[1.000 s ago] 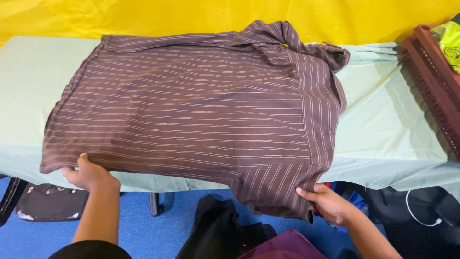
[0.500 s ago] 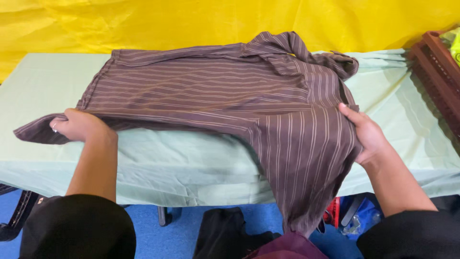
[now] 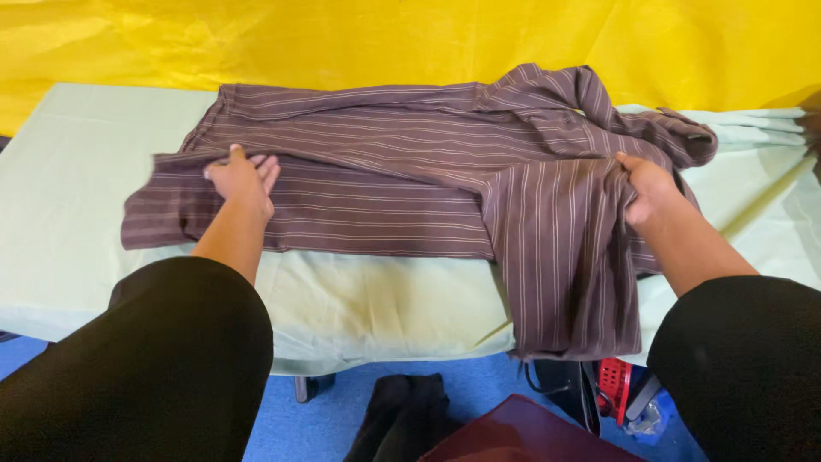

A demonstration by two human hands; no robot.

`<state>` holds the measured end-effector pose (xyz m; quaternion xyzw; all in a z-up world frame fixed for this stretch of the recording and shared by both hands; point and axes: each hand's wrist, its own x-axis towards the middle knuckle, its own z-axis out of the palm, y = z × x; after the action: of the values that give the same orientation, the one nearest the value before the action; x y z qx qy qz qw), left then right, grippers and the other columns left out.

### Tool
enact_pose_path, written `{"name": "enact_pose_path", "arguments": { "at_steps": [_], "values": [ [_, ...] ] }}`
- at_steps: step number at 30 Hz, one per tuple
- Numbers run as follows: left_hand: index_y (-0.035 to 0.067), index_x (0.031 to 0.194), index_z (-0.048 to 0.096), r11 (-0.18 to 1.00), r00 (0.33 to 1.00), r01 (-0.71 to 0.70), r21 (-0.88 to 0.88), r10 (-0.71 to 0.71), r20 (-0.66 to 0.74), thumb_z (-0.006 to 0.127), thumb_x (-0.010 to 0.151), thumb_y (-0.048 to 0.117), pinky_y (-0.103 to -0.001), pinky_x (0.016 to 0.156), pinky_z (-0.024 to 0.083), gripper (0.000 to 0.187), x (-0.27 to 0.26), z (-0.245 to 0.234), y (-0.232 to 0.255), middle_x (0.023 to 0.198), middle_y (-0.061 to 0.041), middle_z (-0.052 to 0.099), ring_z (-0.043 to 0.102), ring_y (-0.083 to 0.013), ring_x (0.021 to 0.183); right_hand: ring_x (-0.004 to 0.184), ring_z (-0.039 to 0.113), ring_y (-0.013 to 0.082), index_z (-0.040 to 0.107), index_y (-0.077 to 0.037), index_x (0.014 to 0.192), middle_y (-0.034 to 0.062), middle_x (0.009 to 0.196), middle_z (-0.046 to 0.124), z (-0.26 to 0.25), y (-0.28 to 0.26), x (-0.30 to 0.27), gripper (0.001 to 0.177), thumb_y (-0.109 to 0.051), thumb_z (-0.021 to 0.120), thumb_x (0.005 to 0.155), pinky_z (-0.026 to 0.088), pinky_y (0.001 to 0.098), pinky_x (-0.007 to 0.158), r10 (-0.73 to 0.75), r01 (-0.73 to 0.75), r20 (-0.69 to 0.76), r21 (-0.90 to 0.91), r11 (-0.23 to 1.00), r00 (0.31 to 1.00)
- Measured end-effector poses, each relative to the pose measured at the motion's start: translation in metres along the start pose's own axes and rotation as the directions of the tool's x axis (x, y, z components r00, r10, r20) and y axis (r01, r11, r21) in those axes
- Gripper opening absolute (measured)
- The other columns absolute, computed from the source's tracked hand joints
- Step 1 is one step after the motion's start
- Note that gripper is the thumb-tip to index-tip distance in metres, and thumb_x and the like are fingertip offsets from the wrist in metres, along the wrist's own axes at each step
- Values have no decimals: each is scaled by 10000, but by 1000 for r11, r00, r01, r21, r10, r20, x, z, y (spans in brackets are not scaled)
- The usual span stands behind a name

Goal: The person folds a brown striped shirt on a table. They button the collar, lay the shirt flat, fold the sleeves and sides inward, then fold the body into a compact rectangle.

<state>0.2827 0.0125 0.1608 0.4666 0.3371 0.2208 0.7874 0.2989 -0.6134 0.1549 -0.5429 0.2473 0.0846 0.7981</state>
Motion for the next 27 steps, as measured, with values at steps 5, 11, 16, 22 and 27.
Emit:
{"name": "enact_pose_path", "arguments": {
  "at_steps": [5,11,16,22,27],
  "values": [
    [126,1294,621,762,920,-391,517,306,244,683,1004,204,-374,834,597,306,5,-28,-29,1156,-116,678,644,-187,926,1003,729,223,658,-52,1163,88,1155,727,12,22,-1,230,-257,610,1072,611,388,905,-112,111,-43,-22,994,993],
    [67,1065,701,359,621,-529,769,781,62,766,919,71,-413,810,530,160,-44,-102,-41,1062,-99,625,645,-270,950,982,739,245,639,27,1141,121,1072,720,-18,47,-77,250,-189,533,1071,614,381,889,-460,414,-209,-228,881,863],
    [50,1198,614,502,697,-292,814,695,-178,819,911,126,-431,723,528,361,-55,-139,-22,1080,-138,605,632,-296,912,924,667,318,669,61,1127,191,1067,635,-48,92,-135,176,0,687,964,610,447,794,-820,321,-321,-804,500,474],
    [107,1423,441,858,899,-84,507,285,-333,760,957,167,-322,576,579,568,-15,-142,8,1134,-137,705,698,-229,781,898,650,291,507,22,1329,208,1117,616,-70,126,-138,491,-133,835,999,566,447,744,-611,230,-567,-601,766,552],
    [58,1314,557,908,868,-104,406,282,-409,731,921,35,-269,606,636,431,28,-157,25,1161,-109,694,742,-160,838,897,730,274,365,-32,1431,182,1114,644,-106,124,-115,580,-103,704,966,632,424,742,-247,295,-570,-8,956,784]
  ]
}}
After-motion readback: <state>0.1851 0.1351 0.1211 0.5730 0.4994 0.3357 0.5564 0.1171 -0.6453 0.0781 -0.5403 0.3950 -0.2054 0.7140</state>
